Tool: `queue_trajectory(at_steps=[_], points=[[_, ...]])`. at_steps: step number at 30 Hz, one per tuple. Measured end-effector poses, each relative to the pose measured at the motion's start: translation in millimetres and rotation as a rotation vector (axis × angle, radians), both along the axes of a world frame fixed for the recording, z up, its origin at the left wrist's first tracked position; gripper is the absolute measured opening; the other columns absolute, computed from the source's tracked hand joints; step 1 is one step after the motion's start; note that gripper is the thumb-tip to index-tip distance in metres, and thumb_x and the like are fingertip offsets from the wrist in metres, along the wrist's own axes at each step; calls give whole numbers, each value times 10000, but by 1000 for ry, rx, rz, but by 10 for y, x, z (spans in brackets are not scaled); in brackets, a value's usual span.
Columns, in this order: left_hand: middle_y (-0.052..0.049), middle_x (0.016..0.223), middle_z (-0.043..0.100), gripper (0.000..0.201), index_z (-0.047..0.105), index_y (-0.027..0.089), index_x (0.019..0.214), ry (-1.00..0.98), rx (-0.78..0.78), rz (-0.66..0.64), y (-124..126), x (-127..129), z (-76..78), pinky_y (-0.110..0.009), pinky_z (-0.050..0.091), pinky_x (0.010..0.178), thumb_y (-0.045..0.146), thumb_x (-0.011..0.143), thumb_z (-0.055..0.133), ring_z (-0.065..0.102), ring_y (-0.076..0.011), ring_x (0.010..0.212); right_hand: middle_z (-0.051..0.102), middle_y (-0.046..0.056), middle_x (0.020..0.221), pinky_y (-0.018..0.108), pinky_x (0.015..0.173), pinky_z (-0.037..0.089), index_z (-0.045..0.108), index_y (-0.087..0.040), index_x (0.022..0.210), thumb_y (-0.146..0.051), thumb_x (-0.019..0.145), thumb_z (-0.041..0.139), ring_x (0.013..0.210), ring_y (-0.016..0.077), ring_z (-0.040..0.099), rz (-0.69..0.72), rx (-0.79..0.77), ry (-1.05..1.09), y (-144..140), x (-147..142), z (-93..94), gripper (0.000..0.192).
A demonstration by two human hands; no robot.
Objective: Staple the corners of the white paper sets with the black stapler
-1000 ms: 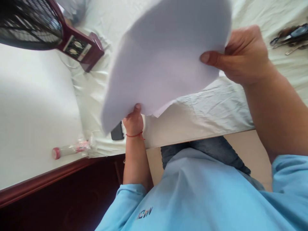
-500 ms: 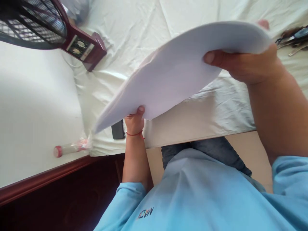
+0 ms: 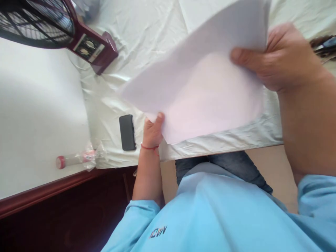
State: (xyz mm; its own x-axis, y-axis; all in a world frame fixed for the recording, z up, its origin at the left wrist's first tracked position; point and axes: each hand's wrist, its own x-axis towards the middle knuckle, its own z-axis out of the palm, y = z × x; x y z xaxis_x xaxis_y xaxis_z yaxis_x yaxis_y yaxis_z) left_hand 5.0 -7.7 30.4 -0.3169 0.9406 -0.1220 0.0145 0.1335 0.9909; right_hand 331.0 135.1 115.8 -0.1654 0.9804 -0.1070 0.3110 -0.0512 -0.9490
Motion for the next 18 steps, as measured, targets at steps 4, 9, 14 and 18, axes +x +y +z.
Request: queue_trajectory(at_steps=[4, 9, 14, 18], points=[[5, 775, 721, 553, 798, 253, 1177, -63, -48, 3, 12, -55, -142, -249, 601, 620, 731, 898, 815, 691, -122, 647, 619, 39, 748, 156, 501, 462, 676, -90, 907, -458, 878, 705, 524, 24, 544, 81, -417, -292, 92, 165, -176, 371], [-4, 867, 762, 549, 787, 289, 1304, 135, 47, 67, 139, -145, -177, -298, 640, 814, 735, 1007, 667, 767, -152, 812, 653, 68, 783, 188, 490, 481, 691, -115, 906, -549, 817, 744, 542, 78, 594, 141, -422, -216, 68, 236, -393, 446], [-88, 1151, 857, 567, 855, 227, 1173, 420, 122, 28, 267, -153, -212, -381, 591, 1065, 715, 1057, 591, 789, -232, 1139, 670, 81, 924, 206, 487, 477, 705, -148, 936, -709, 701, 757, 648, 103, 606, 186, -328, -243, 32, 266, -517, 611], [-54, 883, 800, 525, 883, 240, 1012, 583, 166, -16, 285, -123, -301, -344, 564, 869, 660, 1084, 575, 724, -191, 859, 642, 51, 949, 181, 535, 438, 704, -164, 1034, -695, 754, 722, 685, 53, 539, 173, -186, -217, -7, 163, -518, 601]])
